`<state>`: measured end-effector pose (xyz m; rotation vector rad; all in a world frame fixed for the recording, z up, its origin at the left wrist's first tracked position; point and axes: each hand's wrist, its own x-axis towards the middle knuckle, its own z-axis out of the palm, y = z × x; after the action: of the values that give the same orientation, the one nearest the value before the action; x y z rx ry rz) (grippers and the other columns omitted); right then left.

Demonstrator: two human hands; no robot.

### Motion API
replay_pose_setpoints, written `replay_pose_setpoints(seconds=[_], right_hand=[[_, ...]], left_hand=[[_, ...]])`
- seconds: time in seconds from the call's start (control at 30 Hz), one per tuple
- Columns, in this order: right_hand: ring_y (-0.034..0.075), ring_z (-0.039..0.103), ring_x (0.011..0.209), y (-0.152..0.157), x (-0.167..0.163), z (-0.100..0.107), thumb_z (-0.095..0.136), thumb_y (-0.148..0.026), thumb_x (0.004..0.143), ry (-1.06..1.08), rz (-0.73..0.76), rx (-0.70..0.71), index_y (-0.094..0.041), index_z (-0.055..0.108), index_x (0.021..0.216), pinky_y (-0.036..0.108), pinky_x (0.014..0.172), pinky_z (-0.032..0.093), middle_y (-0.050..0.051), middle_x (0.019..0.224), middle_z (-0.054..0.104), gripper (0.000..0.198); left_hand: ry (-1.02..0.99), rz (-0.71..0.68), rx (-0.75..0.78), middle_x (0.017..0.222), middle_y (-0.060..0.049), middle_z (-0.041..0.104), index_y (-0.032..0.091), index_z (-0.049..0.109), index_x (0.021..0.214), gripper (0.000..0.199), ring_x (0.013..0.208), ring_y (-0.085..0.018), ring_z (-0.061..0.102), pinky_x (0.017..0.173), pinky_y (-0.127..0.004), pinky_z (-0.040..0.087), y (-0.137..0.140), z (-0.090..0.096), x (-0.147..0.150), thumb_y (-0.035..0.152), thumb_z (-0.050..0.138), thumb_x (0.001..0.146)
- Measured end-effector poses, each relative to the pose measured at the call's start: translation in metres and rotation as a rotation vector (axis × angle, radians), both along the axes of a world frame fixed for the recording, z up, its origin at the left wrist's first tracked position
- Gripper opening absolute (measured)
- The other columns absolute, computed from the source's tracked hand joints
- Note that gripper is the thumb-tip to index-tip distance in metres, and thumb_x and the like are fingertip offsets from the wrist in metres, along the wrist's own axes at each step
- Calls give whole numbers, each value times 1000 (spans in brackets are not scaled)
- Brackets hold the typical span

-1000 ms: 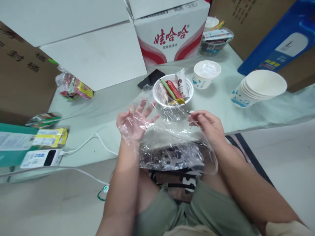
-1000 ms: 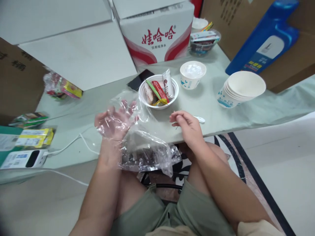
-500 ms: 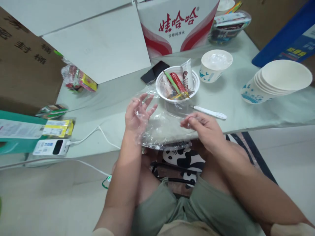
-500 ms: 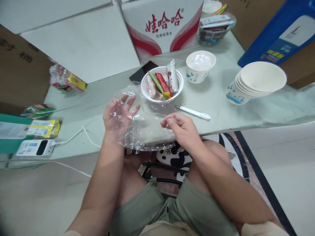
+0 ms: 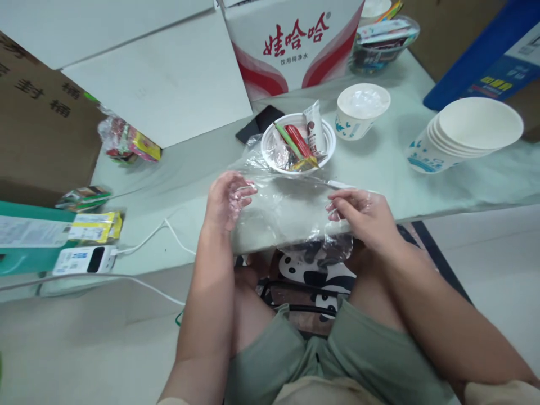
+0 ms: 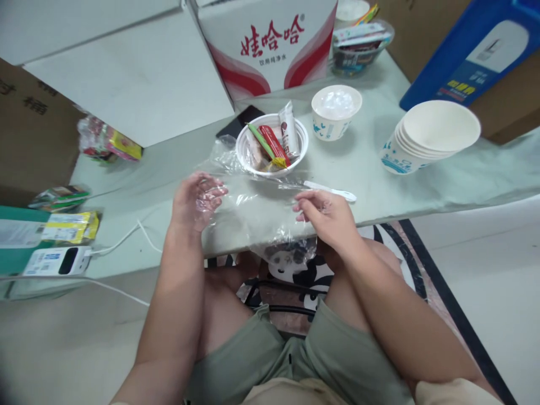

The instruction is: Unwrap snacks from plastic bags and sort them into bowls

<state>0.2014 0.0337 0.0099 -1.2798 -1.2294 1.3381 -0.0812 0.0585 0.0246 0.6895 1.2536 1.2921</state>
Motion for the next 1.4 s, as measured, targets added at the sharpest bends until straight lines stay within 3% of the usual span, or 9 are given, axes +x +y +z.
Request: replay_pose_setpoints(seconds=[0.1,0.2,0.3,0.53,0.73,0.97,1.17,1.3,1.4], right_hand=[[14,61,53,6,6,-4,76,-43,81,-71,-109,113,-25,72,88,32,57,56,0,74,71,20],[17,70,72,8,17,-7,76,-51,78,119,-153,175,-31,70,105,33,66,58,2,99,75,34],[21,74,91,6,24,-12,82,-54,70,223,-59,70,-30,69,109,35,76,60,4,110,75,48],[11,53,40,9,32,-15,78,-51,75,11,-110,-69,-21,69,94,23,41,45,-6,50,59,36],[13,66,58,15,34,-14,88,-41,64,176,-127,-8,-25,66,98,24,53,53,-3,71,70,44],[11,51,40,21,44,-16,75,-42,76,186,-204,51,-27,63,90,24,42,43,-7,53,58,23],[22,65,62,20,57,-12,64,-55,72,312,-70,118,-22,70,64,38,61,54,9,76,71,35],[19,62,62,15,56,-11,69,-58,76,66,-84,82,-21,66,56,34,61,51,6,65,66,43],[15,58,58,10,58,-14,80,-42,73,-140,9,49,-21,70,79,28,53,48,1,70,66,24]], left_hand=[[105,-227,-103,74,-6,77,19,70,83,38,62,-19,73,43,-21,50,-3,1,-3,52,77,66],[253,-347,-126,68,-7,75,16,70,80,30,56,-17,70,44,-20,48,-7,-1,-2,38,82,63],[277,-295,-103,65,-4,74,17,69,88,28,52,-14,68,45,-19,47,-8,-3,4,37,78,70],[246,-262,-67,50,3,64,17,66,102,34,39,-13,61,36,-17,37,-1,-4,7,35,68,74],[73,-154,-66,57,2,69,21,55,89,31,43,-14,64,36,-16,39,2,-6,7,28,67,61],[101,-168,-12,53,1,63,19,53,65,12,44,-13,61,42,-20,46,8,-10,-4,21,62,57],[42,-257,8,69,-7,70,15,63,61,38,67,-20,72,59,-26,57,13,-16,0,52,71,65],[166,-284,5,71,-1,65,16,60,73,36,79,-21,73,62,-25,57,11,-18,3,38,86,60],[203,-371,6,88,-2,67,18,61,95,44,77,-16,70,54,-20,52,10,-19,1,17,83,57]])
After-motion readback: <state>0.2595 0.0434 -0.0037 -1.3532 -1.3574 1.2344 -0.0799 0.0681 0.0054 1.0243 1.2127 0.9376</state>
